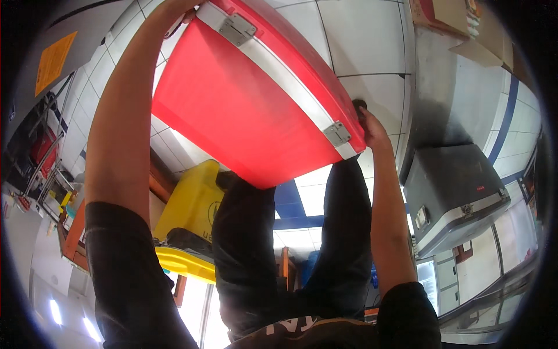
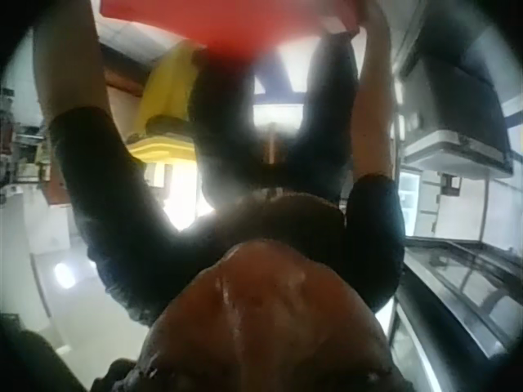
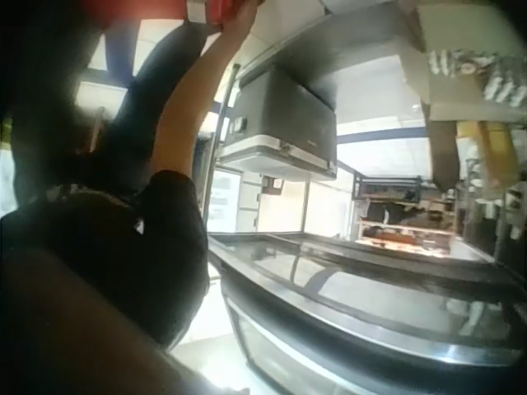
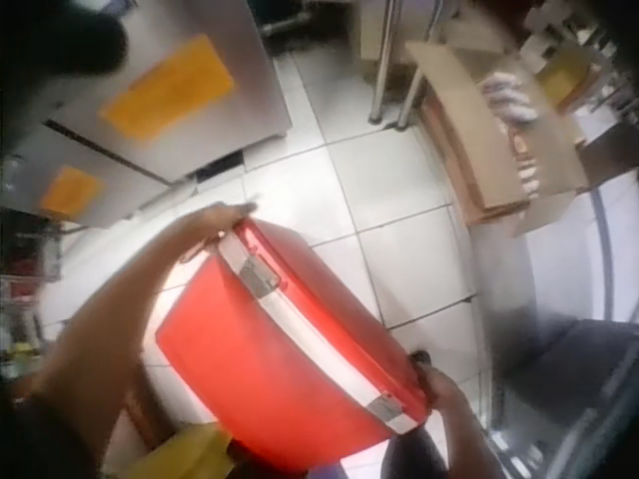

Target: The person uses a screwdriver to tighten or loosen screws on the metal hinges of a red cooler while holding the cooler between their legs.

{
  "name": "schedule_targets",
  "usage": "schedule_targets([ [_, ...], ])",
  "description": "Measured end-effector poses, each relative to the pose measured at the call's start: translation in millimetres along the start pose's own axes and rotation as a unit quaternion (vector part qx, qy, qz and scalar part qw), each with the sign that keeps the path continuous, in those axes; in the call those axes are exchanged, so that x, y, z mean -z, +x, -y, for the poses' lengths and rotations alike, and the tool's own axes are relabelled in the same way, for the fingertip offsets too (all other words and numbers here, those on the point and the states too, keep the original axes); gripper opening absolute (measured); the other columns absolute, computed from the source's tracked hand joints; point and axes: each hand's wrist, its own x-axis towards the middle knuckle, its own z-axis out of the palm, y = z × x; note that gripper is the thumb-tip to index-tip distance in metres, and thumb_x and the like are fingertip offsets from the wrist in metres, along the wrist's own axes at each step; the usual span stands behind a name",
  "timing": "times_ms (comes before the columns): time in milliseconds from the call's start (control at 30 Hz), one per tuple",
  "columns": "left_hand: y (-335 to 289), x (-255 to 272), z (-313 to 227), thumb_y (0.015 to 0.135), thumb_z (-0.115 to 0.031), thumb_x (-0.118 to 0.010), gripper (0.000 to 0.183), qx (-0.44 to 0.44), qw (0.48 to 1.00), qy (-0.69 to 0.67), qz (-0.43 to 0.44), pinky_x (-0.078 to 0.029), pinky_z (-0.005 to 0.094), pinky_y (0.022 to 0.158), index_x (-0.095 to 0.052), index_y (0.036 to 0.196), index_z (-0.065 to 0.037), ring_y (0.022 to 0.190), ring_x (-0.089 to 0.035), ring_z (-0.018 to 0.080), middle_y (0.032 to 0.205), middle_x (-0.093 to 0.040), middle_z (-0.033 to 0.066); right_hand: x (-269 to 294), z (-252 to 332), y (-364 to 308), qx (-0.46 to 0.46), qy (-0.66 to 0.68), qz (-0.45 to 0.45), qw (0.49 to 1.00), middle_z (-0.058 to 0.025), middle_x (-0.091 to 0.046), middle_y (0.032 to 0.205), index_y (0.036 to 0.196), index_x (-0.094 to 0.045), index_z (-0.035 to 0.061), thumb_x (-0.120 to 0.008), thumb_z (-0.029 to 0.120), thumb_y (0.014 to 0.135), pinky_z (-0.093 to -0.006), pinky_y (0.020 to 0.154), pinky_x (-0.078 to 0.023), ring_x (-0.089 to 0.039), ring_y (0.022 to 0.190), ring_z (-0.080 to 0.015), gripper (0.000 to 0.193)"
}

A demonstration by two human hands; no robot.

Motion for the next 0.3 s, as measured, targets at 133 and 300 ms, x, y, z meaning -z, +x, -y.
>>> schedule_targets([
  [133, 11.1, -6.2, -35.9, 0.098, -0.063, -0.05, 0.065, -0.009, 0.982, 0.19, 0.017, -0.051, 0.0411, 0.067, -0.072, 0.098, -0.001, 0.072, -0.061, 0.0234, 0.085, -0.067, 0.0143, 18.8, -7.4, 15.5, 0.031, -0.015, -0.044, 0.998, -0.0175, -0.072, 0.115, 0.13, -0.061, -0.0017, -0.055, 0.037, 0.105, -0.0404, 0.095, -0.057, -0.071, 0.102, -0.0279, 0.046],
  [300, 13.7, 8.1, -21.7, 0.097, -0.061, -0.05, 0.065, -0.046, 0.964, 0.261, 0.009, -0.046, 0.0409, 0.056, -0.071, 0.083, -0.002, 0.054, -0.055, 0.0252, 0.062, -0.06, 0.0111, -5.5, -14.4, 4.2, 0.075, -0.033, -0.092, 0.992, -0.0157, -0.073, 0.117, 0.131, -0.061, -0.0022, -0.058, 0.035, 0.104, -0.0391, 0.091, -0.06, -0.073, 0.103, -0.026, 0.046],
])
